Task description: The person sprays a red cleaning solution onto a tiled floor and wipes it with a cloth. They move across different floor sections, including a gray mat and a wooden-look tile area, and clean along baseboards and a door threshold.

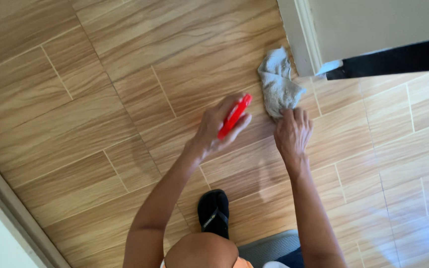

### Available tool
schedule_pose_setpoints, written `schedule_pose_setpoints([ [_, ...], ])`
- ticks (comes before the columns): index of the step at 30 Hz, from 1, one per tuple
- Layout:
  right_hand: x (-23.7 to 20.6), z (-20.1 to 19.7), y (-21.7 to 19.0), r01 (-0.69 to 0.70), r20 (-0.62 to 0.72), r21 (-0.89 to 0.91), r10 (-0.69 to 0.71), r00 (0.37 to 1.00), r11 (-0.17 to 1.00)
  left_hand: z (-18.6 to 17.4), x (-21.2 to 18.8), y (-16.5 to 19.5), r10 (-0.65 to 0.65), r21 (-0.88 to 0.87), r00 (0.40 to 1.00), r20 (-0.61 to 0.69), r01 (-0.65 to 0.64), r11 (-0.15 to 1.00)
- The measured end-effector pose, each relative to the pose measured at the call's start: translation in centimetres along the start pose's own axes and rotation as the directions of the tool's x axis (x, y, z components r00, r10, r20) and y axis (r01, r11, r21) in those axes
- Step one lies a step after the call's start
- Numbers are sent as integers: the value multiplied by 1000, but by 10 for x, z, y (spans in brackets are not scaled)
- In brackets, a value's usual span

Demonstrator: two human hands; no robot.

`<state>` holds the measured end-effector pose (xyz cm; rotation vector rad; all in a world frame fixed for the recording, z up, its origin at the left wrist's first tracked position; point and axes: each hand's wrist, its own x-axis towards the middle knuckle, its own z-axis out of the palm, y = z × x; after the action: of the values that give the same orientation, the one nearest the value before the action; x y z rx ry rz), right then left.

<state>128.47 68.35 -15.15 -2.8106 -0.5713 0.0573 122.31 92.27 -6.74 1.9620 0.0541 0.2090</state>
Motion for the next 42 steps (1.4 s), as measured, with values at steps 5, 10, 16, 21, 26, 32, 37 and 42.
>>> schedule_pose_setpoints([
  [5,-39,28,15,78,-275,111,-45,961,991,19,40,6,-117,-116,990,84,126,985],
  [10,-37,38,12,73,-295,117,-35,955,991,43,81,12,-100,-164,994,52,108,981],
  [16,-42,38,19,68,-298,131,-26,954,989,55,96,12,-28,-32,1000,13,29,999],
  [21,-40,37,17,74,-298,127,-33,954,989,57,100,6,-63,-30,997,-34,62,998],
  [26,-40,33,15,72,-304,124,-31,952,990,56,104,0,47,-12,993,-110,-49,999],
  [32,-40,35,15,81,-310,118,-41,950,990,52,111,-4,-42,-42,992,-115,37,998],
  [37,-38,34,14,82,-311,118,-42,950,990,48,117,-9,-65,27,991,-118,68,997],
  [42,-40,36,17,74,-312,133,-29,950,988,47,120,-11,-71,-36,987,-141,67,997],
])
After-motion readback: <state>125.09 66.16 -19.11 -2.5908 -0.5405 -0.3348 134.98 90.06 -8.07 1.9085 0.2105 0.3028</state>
